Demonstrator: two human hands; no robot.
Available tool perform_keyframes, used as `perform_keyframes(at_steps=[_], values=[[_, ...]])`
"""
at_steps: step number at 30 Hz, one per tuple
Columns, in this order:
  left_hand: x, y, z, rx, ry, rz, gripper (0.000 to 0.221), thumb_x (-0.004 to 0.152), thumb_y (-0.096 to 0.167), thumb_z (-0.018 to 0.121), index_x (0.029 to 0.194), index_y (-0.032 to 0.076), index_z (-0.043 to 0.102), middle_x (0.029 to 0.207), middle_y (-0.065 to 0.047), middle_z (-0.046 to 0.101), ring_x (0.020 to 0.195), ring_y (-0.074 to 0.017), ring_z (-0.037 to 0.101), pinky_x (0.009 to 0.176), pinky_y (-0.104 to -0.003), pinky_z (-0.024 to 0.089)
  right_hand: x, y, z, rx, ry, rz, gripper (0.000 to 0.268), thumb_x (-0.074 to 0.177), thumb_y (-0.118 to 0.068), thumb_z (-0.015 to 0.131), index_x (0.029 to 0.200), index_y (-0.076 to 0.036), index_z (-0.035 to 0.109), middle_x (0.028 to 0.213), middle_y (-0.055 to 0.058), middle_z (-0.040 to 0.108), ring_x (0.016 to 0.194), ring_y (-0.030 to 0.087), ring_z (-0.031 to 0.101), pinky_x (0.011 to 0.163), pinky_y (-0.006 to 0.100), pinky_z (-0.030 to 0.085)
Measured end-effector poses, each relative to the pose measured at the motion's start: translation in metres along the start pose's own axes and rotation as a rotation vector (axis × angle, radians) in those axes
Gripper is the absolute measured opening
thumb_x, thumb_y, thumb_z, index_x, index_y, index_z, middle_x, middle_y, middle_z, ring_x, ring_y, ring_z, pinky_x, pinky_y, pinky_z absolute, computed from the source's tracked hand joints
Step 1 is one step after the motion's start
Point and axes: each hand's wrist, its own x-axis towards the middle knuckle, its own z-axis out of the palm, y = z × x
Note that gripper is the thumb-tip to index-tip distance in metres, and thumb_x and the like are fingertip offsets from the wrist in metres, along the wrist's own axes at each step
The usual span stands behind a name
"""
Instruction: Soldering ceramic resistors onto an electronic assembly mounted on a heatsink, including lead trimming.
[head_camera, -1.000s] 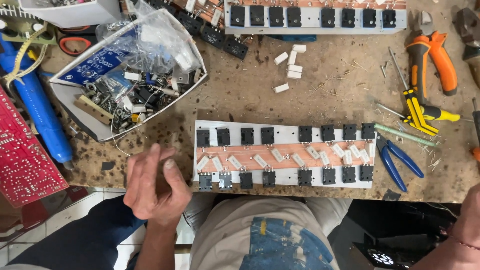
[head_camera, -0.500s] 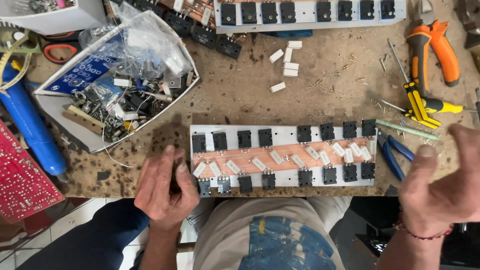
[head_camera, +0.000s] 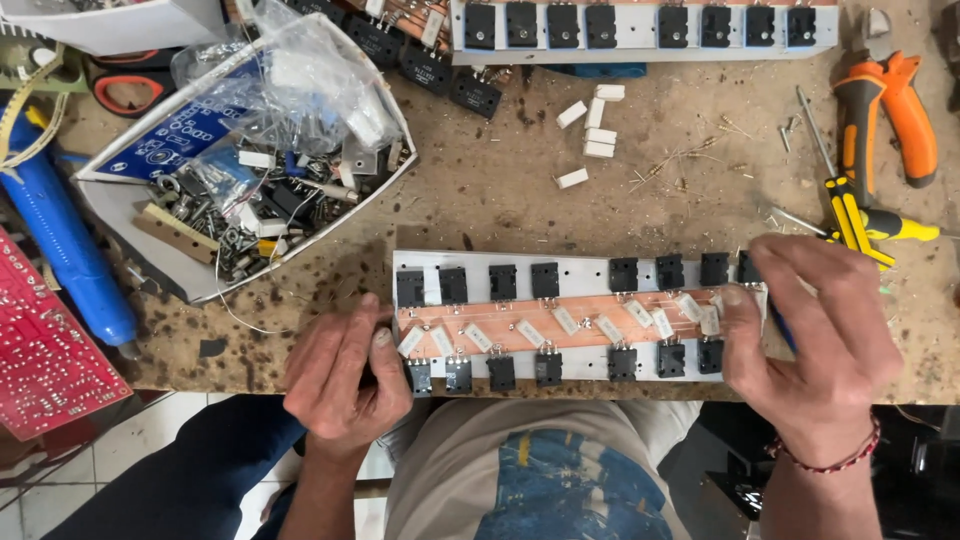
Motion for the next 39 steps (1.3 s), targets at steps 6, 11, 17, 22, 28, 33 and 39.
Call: perform_keyframes(at_steps=[6,11,17,22,28,33,39], values=[[0.007,0.003,-0.002,-0.015,0.007,0.009,0.02,0.1,-0.002,0.055,0.104,-0.018,0.066,0.088,-0.026,0.072,0.069,-0.0324,0.07,0.062,-0.042,0.059,0.04,-0.005,0.006,-0.011,-0.16,0.044,0.015,0.099,0.014,0.067,0.113,0.015,0.072,0.106,0.025,0.07,0.094,0.037,0.064,0.085,0.046,0.054],[-0.006,-0.004,0.002,-0.018,0.035,0.017,0.017,0.098,-0.004,0.059,0.104,-0.018,0.067,0.093,-0.027,0.074,0.07,-0.0308,0.072,0.061,-0.04,0.06,0.067,0.016,0.034,0.104,-0.238,0.076,0.019,0.095,0.014,0.07,0.112,0.009,0.076,0.094,0.019,0.069,0.082,0.03,0.064,0.074,0.037,0.056],[0.001,0.0,-0.002,-0.017,0.034,0.002,0.018,0.097,-0.005,0.058,0.104,-0.019,0.068,0.091,-0.026,0.073,0.071,-0.0306,0.072,0.063,-0.04,0.06,0.097,0.018,0.073,-0.025,-0.493,0.026,0.017,0.096,-0.004,0.071,0.112,-0.005,0.078,0.089,0.008,0.064,0.074,0.022,0.063,0.055,0.033,0.058],[-0.003,-0.005,-0.001,-0.026,0.04,0.005,0.017,0.095,-0.007,0.059,0.104,-0.019,0.068,0.092,-0.027,0.073,0.068,-0.0307,0.071,0.059,-0.039,0.059,0.101,0.02,0.089,-0.094,-0.604,0.041,0.015,0.095,-0.01,0.071,0.108,-0.009,0.078,0.095,0.009,0.06,0.073,0.027,0.063,0.045,0.041,0.055],[-0.01,-0.008,0.0,-0.018,0.055,0.014,0.021,0.093,-0.01,0.056,0.109,-0.018,0.067,0.088,-0.025,0.071,0.065,-0.0292,0.066,0.057,-0.04,0.058,0.094,0.016,0.067,0.249,-0.462,-0.027,0.018,0.094,0.0,0.075,0.112,-0.002,0.077,0.102,0.012,0.068,0.08,0.022,0.067,0.072,0.029,0.061],[-0.017,-0.005,0.006,-0.156,0.083,-0.036,0.021,0.096,-0.001,0.064,0.116,-0.006,0.068,0.101,-0.022,0.072,0.086,-0.0277,0.07,0.07,-0.034,0.061,0.068,-0.011,0.046,0.809,-0.386,0.101,0.02,0.093,0.001,0.075,0.113,-0.003,0.074,0.098,0.012,0.08,0.08,0.017,0.076,0.078,0.022,0.066],[0.035,0.061,0.004,-0.529,-0.228,-0.096,0.035,0.1,0.009,0.068,0.132,0.0,0.059,0.123,-0.021,0.071,0.109,-0.0322,0.074,0.094,-0.044,0.066,0.05,-0.052,0.025,0.92,-0.368,0.238,0.023,0.091,-0.004,0.073,0.114,-0.004,0.073,0.103,0.013,0.079,0.087,0.022,0.079,0.077,0.029,0.065]])
